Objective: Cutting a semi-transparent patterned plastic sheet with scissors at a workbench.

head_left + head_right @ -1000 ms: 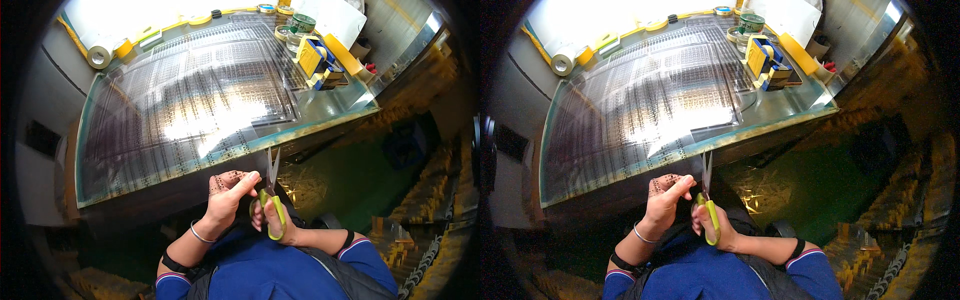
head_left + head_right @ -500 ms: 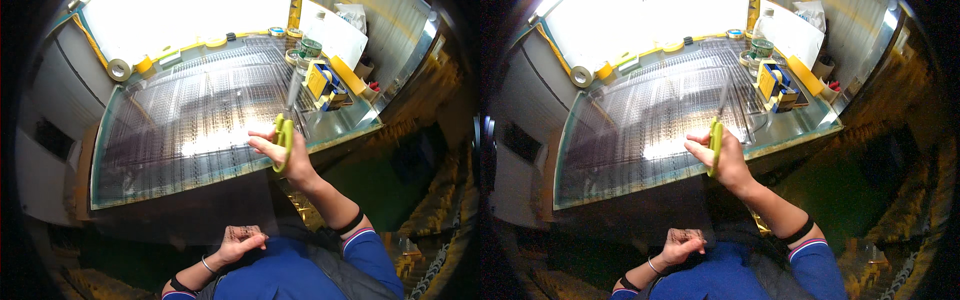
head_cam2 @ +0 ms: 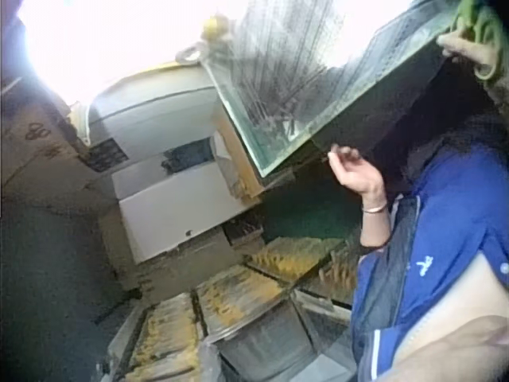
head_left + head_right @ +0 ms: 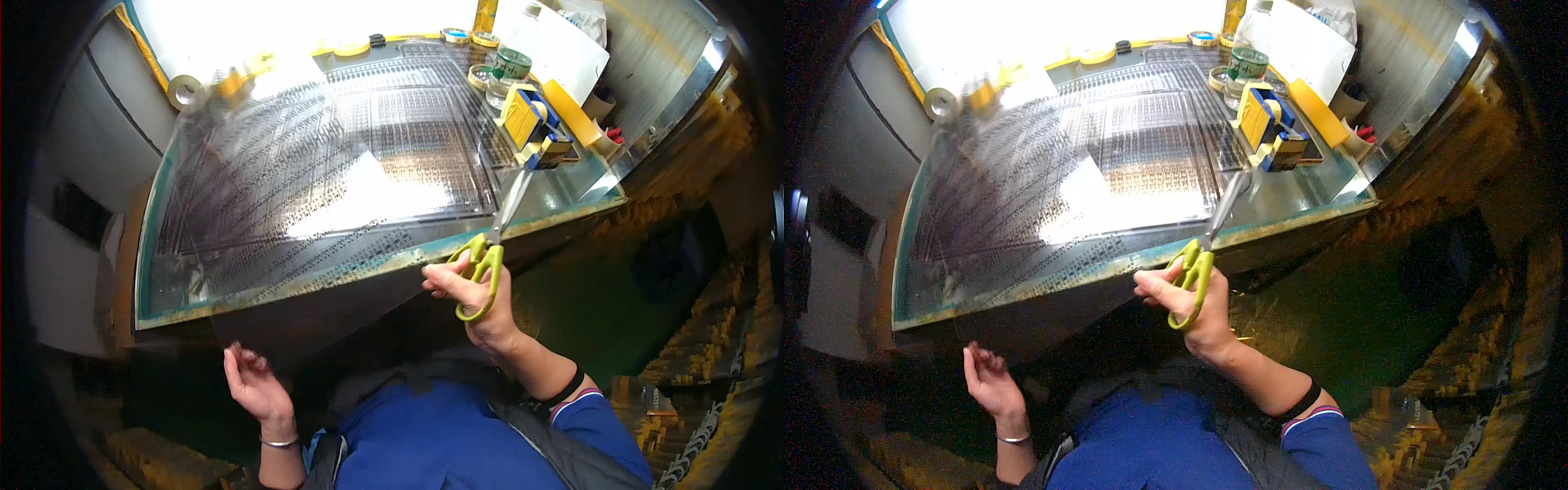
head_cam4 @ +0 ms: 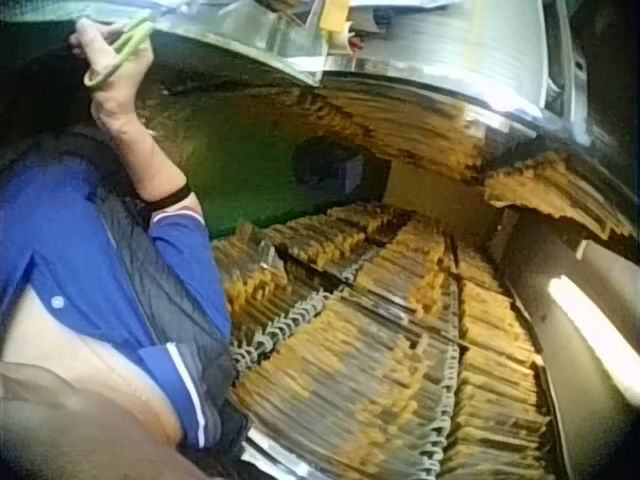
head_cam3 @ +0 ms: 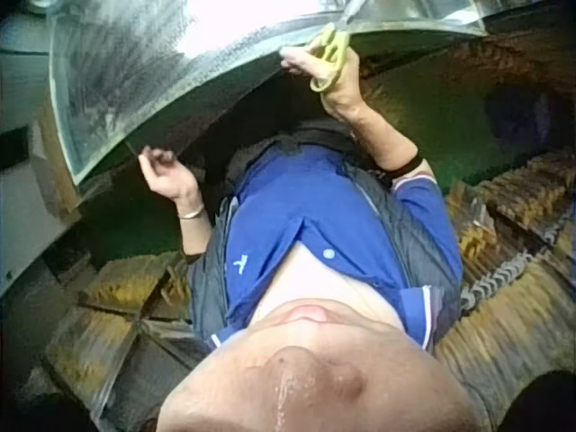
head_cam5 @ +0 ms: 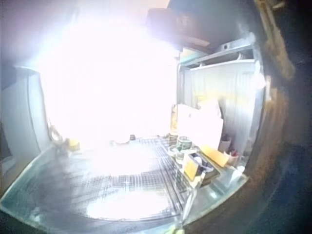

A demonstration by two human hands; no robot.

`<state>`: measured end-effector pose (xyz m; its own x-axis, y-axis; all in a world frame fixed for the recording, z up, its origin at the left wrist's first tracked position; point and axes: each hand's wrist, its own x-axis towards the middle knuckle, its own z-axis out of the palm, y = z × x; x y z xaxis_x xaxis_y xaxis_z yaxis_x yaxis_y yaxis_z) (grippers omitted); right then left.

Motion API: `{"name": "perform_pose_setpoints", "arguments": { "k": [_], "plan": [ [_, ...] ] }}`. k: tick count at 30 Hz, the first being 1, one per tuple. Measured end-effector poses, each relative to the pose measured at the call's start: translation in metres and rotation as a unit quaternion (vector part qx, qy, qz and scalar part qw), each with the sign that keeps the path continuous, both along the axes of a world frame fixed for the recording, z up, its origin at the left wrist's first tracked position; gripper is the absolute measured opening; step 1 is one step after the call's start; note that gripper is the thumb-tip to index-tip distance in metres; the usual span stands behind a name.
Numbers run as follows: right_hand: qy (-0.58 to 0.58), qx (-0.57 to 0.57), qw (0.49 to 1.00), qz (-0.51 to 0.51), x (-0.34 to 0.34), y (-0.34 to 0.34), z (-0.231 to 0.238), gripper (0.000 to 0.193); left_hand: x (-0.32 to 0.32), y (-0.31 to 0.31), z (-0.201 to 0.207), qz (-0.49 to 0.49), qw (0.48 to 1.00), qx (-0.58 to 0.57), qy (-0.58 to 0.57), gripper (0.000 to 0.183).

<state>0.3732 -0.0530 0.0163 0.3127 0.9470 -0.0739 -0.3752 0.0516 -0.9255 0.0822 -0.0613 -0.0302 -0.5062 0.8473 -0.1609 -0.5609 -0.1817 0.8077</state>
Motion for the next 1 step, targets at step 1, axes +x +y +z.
{"name": "perform_pose_setpoints", "arguments": {
  "k": [1],
  "plan": [
    [0.005, -0.024, 0.999, 0.029, -0.0060, -0.0032, 0.0015, 0.016, -0.0003, 0.0003, -0.0029, -0.051, 0.997, 0.043, -0.024, 0.017]
  ]
}}
